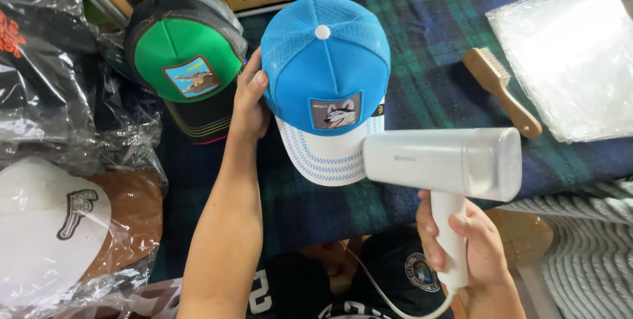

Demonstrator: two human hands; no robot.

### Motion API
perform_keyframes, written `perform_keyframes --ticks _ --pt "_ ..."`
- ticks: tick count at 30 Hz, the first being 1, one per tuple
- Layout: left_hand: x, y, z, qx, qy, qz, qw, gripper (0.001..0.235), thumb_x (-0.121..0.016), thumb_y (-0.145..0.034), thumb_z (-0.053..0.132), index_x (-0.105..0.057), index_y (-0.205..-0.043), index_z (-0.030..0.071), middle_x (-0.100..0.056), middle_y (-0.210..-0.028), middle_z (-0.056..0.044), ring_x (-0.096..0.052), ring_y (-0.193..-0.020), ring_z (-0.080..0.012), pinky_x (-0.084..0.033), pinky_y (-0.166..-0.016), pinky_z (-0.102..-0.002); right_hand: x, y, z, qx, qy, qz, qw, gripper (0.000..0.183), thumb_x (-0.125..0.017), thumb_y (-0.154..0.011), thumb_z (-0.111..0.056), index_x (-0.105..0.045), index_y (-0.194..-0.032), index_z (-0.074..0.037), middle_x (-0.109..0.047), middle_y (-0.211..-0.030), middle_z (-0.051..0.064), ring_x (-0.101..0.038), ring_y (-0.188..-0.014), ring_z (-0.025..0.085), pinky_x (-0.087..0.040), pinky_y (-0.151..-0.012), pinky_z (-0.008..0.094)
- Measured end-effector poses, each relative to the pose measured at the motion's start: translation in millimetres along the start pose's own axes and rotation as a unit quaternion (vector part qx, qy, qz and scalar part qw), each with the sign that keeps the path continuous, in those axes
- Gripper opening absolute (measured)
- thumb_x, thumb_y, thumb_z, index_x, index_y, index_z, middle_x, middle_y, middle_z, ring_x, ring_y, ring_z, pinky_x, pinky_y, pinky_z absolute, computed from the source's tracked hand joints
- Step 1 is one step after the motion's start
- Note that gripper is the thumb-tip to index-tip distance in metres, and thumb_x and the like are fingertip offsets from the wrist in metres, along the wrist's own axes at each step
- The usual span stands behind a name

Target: The person uses a handheld steamer to apply steam to a blue and white trucker cap, focusing on the front panel and brim. They then use a wooden brush to brush the cap's surface and finally turn the cap over to inspect the inside.

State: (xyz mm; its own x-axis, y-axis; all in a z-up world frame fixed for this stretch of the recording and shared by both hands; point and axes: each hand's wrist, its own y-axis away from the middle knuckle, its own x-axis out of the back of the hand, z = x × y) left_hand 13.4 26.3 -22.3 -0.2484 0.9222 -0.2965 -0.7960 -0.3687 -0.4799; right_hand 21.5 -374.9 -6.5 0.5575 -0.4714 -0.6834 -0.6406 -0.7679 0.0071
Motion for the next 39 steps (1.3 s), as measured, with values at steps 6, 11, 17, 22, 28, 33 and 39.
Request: perform_keyframes --ticks 6,11,17,22,28,33,39 --pt "-2.0 -0.3 -1.3 -0.007 -0.019 0.003 1.0 0.085 -0.07 -0.094 0.061 -0.045 -0.152 0.004 -0.054 -0.149 -0.018 -0.055 -0.136 -0.0321 -0.048 -0.113 -0.046 18.7 -34.1 -2.9 0.044 0.012 0.015 0.999 0.051 -0.072 -0.091 -0.029 -0.058 -0.129 0.001 -0.056 -0.08 0.01 -0.055 -0.046 0.016 -0.04 -0.033 0.025" --pt "-5.3 -1.6 1.0 0.005 -0.015 -0.001 1.0 0.085 -0.07 -0.093 0.061 -0.046 -0.152 0.005 -0.054 -0.149 -0.018 -0.056 -0.135 -0.034 -0.05 -0.112 -0.047 14.6 -39.7 16.4 0.067 -0.192 -0.06 0.977 0.041 -0.072 -0.094 -0.014 -0.052 -0.129 -0.003 -0.052 -0.085 0.007 -0.054 -0.057 0.015 -0.048 -0.048 0.025" --pt "-6.2 0.8 2.8 0.018 -0.021 0.005 1.0 0.087 -0.07 -0.091 0.064 -0.046 -0.152 0.008 -0.055 -0.148 -0.017 -0.057 -0.134 -0.0341 -0.051 -0.11 -0.048 -13.0 -55.4 14.8 0.016 -0.25 -0.121 0.96 0.036 -0.064 -0.084 -0.001 -0.053 -0.117 -0.011 -0.047 -0.083 0.004 -0.049 -0.065 0.016 -0.047 -0.059 0.028" --pt "-6.7 -0.7 5.9 0.019 -0.018 0.013 1.0 0.089 -0.071 -0.089 0.065 -0.046 -0.152 0.008 -0.056 -0.146 -0.017 -0.058 -0.132 -0.0336 -0.052 -0.108 -0.047 -20.5 -58.3 15.7 -0.008 -0.264 -0.117 0.957 0.032 -0.063 -0.081 -0.001 -0.054 -0.111 -0.01 -0.047 -0.078 0.004 -0.05 -0.059 0.015 -0.051 -0.056 0.029" --pt "-4.7 -1.6 -0.5 0.032 0.0 0.023 0.999 0.092 -0.074 -0.085 0.065 -0.045 -0.152 0.008 -0.057 -0.146 -0.017 -0.058 -0.132 -0.0334 -0.052 -0.108 -0.047 -28.3 -65.4 11.3 -0.006 -0.234 -0.126 0.964 0.027 -0.063 -0.082 -0.001 -0.052 -0.105 -0.009 -0.046 -0.076 0.006 -0.049 -0.055 0.014 -0.048 -0.051 0.028" --pt "1.9 -3.6 -15.8 -0.029 0.009 0.023 0.999 0.079 -0.063 -0.093 0.051 -0.044 -0.155 0.006 -0.061 -0.134 -0.021 -0.064 -0.117 -0.0332 -0.054 -0.101 -0.051 -38.2 -90.0 -3.6 0.074 -0.147 -0.215 0.963 0.038 -0.053 -0.083 -0.006 -0.045 -0.12 -0.011 -0.045 -0.077 0.005 -0.055 -0.056 0.017 -0.057 -0.058 0.037" --pt "6.8 -1.6 -21.7 -0.024 0.017 0.033 0.999 0.08 -0.065 -0.093 0.05 -0.042 -0.157 0.006 -0.06 -0.138 -0.022 -0.062 -0.121 -0.0341 -0.053 -0.103 -0.05 -32.9 -81.8 9.9 0.099 -0.096 -0.158 0.978 0.041 -0.059 -0.079 -0.006 -0.046 -0.118 -0.009 -0.046 -0.074 0.007 -0.055 -0.053 0.018 -0.057 -0.052 0.039"
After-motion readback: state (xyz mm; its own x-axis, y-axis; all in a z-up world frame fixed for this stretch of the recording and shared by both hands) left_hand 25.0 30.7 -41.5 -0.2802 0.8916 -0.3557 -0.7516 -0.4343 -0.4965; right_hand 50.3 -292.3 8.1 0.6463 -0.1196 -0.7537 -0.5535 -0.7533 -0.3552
